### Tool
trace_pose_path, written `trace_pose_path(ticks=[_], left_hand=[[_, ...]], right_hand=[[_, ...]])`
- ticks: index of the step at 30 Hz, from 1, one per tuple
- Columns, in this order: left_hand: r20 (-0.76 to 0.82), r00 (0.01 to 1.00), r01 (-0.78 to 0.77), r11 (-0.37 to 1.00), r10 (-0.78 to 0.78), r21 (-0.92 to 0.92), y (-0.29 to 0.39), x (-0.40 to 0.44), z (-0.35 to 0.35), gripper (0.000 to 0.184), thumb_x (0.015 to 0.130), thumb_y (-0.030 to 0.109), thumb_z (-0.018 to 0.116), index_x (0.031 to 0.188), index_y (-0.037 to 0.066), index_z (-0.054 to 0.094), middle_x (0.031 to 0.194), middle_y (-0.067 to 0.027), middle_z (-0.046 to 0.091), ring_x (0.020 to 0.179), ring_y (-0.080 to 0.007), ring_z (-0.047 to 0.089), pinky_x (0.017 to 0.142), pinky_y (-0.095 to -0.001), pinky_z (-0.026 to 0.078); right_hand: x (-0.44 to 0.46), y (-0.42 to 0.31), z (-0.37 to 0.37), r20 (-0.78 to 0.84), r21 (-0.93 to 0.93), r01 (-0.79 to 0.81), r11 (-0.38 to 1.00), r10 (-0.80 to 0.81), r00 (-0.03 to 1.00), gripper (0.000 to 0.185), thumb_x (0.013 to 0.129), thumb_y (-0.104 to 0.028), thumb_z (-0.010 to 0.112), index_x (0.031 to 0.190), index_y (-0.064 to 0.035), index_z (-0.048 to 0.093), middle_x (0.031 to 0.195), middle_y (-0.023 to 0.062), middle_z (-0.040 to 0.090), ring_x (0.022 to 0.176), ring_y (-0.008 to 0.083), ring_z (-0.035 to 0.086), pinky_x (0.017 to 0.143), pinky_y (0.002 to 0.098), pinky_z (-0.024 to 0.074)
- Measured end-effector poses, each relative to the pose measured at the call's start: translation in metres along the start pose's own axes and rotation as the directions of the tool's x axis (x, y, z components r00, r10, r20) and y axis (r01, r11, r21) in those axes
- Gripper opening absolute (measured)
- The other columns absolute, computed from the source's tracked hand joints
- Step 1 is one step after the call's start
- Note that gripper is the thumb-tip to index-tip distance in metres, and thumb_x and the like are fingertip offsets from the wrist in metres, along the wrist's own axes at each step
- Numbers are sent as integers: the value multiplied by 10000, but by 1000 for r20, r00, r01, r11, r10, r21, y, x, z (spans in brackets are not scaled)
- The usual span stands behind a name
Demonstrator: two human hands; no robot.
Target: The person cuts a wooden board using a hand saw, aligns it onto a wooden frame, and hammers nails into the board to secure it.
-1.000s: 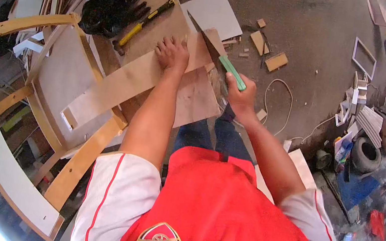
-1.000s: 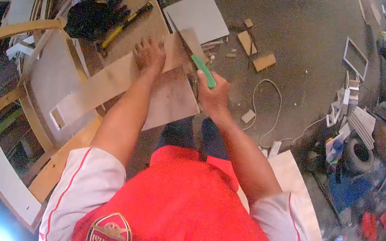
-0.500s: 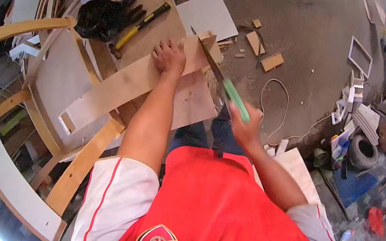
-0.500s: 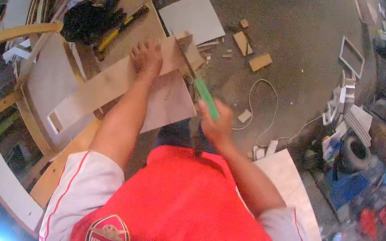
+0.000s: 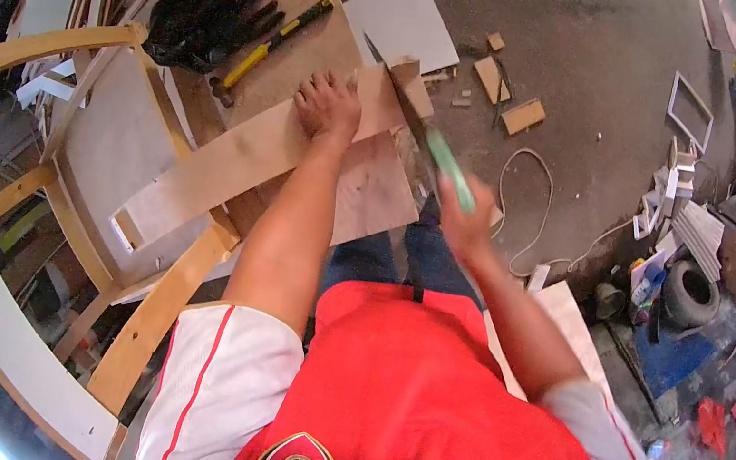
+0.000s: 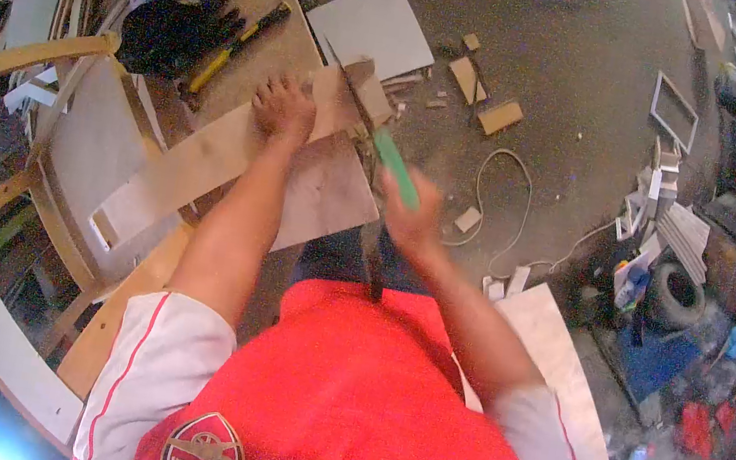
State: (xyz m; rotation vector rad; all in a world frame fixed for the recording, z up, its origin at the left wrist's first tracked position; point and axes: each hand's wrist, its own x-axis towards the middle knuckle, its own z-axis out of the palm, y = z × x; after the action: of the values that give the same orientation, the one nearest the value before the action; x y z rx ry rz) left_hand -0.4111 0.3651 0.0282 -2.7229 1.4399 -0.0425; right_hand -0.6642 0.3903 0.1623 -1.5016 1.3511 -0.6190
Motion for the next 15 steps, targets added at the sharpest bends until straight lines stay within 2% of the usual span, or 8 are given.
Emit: trace_pose_path(ticks=[2,3,6,8,10,13,15], left_hand=[[15,1000,-11,1000,12,-22,-6,-16,-4,461,1017,457,496,1209,58,623,1167,-162,612,1102,-353,544,965,-509,396],[-17,1000,-16,999,15,-42,-2,0,-4,461,1016,456,499,1210,57,623,1163,-163,611,1098,-355,544,964,-510,396],[-83,995,-55,998,52,-35,-7,1,14,456,1013,459,503,1191,58,627,1139,-165,610,1090,-360,547,960,-513,397],[-7,999,-40,998,40,-39,-2,-1,-6,452,1010,457,507,1183,58,629,1130,-165,607,1090,-362,544,956,-513,398],[-8,1000,-20,999,20,-30,0,14,-12,443,1009,455,510,1173,61,630,1129,-164,604,1089,-362,542,949,-513,398],[-4,1000,-29,1000,29,-4,-3,-3,-11,426,1009,452,509,1150,68,631,1141,-160,599,1083,-359,542,937,-511,402],[0,999,-37,999,37,-10,-2,1,-8,420,1011,451,507,1129,68,633,1150,-158,595,1077,-357,544,928,-508,407]], right_hand=[[49,4,28,54,-63,-86,994,90,995,274,965,-258,661,877,0,690,683,146,631,615,165,590,577,380,466],[57,1,26,56,-33,-79,996,80,995,282,967,-266,661,878,-1,692,676,138,624,614,158,583,575,375,464],[0,-10,-5,43,14,-98,995,97,994,322,974,-300,658,854,-2,682,656,119,603,605,144,554,568,366,455],[-37,-9,-21,33,19,-122,992,121,992,351,976,-321,656,830,-2,669,647,113,589,597,143,536,562,365,449],[-24,-9,-21,30,32,-141,990,140,990,359,977,-328,657,831,-1,669,639,107,578,595,140,527,558,363,447],[37,-6,35,80,-33,-123,992,126,989,341,970,-309,665,834,4,673,641,100,584,593,145,533,565,362,451],[36,0,19,33,-13,-118,993,119,992,349,970,-310,661,826,8,668,641,109,589,588,152,529,567,366,452]])
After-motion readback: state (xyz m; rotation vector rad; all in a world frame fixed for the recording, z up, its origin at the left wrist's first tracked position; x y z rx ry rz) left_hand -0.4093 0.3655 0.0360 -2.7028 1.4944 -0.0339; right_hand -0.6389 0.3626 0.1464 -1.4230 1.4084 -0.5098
